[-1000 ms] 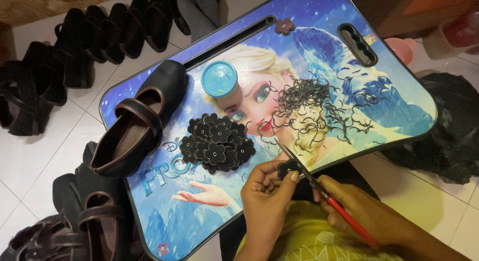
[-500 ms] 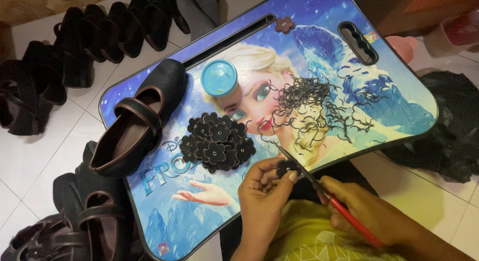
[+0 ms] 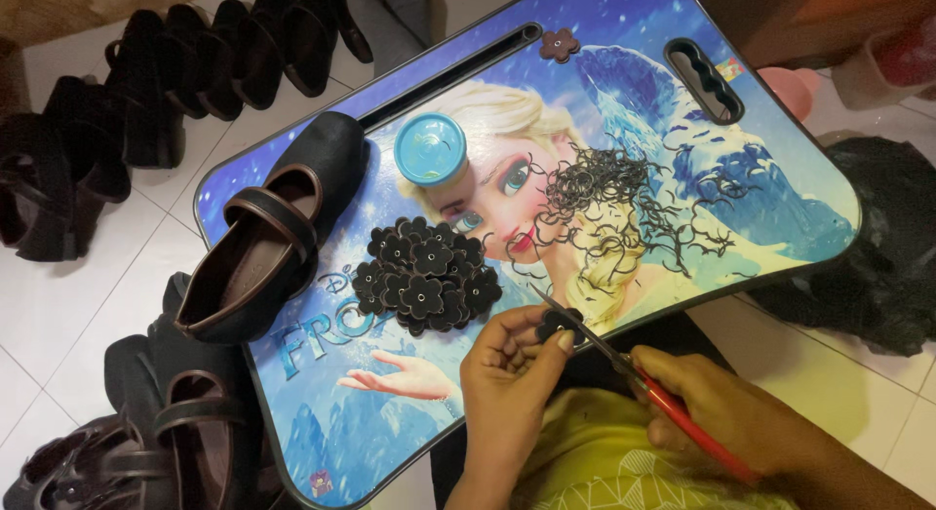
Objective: The person sits on the floor and cuts black fabric flower shapes with scissors, then dips the flowers in a small container of glue and presses them onto the strap of a black Mary Jane shoe, setting finished shoes aside with a pile of completed shoes nearby.
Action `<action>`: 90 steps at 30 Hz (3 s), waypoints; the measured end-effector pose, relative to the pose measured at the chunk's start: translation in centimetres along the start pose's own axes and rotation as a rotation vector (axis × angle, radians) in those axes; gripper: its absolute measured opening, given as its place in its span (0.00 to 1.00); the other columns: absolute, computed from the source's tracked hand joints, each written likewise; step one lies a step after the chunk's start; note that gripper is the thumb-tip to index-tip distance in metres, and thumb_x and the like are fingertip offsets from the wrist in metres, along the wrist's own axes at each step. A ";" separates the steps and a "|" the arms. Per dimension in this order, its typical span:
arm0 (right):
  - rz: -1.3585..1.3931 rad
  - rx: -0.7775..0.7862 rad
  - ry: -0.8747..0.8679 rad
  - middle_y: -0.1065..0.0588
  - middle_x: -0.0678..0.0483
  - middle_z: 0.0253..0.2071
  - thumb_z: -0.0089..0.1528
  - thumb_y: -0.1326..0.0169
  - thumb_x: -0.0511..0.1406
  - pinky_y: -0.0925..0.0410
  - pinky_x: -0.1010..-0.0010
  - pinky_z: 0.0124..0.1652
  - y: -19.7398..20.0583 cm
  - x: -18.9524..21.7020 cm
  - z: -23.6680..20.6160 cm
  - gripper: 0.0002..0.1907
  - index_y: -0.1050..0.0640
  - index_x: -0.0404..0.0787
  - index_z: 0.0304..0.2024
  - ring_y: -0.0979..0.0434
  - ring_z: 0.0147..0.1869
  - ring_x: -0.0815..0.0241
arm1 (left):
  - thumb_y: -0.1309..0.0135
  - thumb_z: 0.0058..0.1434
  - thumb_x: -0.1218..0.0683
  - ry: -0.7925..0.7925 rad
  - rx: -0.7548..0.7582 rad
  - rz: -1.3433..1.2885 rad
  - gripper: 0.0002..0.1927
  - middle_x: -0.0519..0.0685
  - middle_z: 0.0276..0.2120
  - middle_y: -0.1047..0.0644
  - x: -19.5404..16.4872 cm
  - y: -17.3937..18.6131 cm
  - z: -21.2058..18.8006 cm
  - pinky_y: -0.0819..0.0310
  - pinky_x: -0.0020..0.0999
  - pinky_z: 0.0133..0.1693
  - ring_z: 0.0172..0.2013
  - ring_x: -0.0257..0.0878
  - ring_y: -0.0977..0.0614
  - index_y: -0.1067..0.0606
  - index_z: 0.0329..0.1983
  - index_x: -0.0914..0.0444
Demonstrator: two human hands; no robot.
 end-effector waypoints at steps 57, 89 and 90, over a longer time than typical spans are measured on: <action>0.188 0.000 0.248 0.32 0.55 0.25 0.53 0.44 0.46 0.35 0.68 0.28 -1.0 -0.3 0.0 0.24 0.29 0.40 0.46 0.38 0.29 0.62 | 0.40 0.61 0.65 0.038 0.091 -0.009 0.12 0.49 0.37 0.17 1.1 -1.0 -0.7 0.24 0.23 0.39 0.35 0.29 0.18 0.23 0.48 0.69; 0.066 0.004 0.144 0.32 0.52 0.21 0.45 0.42 0.54 0.34 0.64 0.27 -0.3 -0.8 0.2 0.28 0.29 0.42 0.36 0.36 0.27 0.59 | 0.38 0.59 0.66 0.128 0.127 -0.001 0.13 0.51 0.35 0.17 1.2 -0.3 -0.4 0.29 0.21 0.33 0.32 0.30 0.20 0.23 0.48 0.70; 0.060 0.003 0.154 0.31 0.52 0.21 0.46 0.42 0.54 0.34 0.64 0.27 -0.3 -0.8 0.2 0.27 0.29 0.42 0.36 0.34 0.26 0.59 | 0.38 0.59 0.66 0.146 0.118 0.008 0.14 0.50 0.34 0.18 1.3 -0.2 -0.4 0.32 0.21 0.30 0.30 0.30 0.22 0.23 0.48 0.70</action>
Point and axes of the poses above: each hand's wrist, its own z-axis towards the middle knuckle, its own y-axis out of the back of the hand, x = y × z, the point moved 6 cm from there along z, towards the middle knuckle
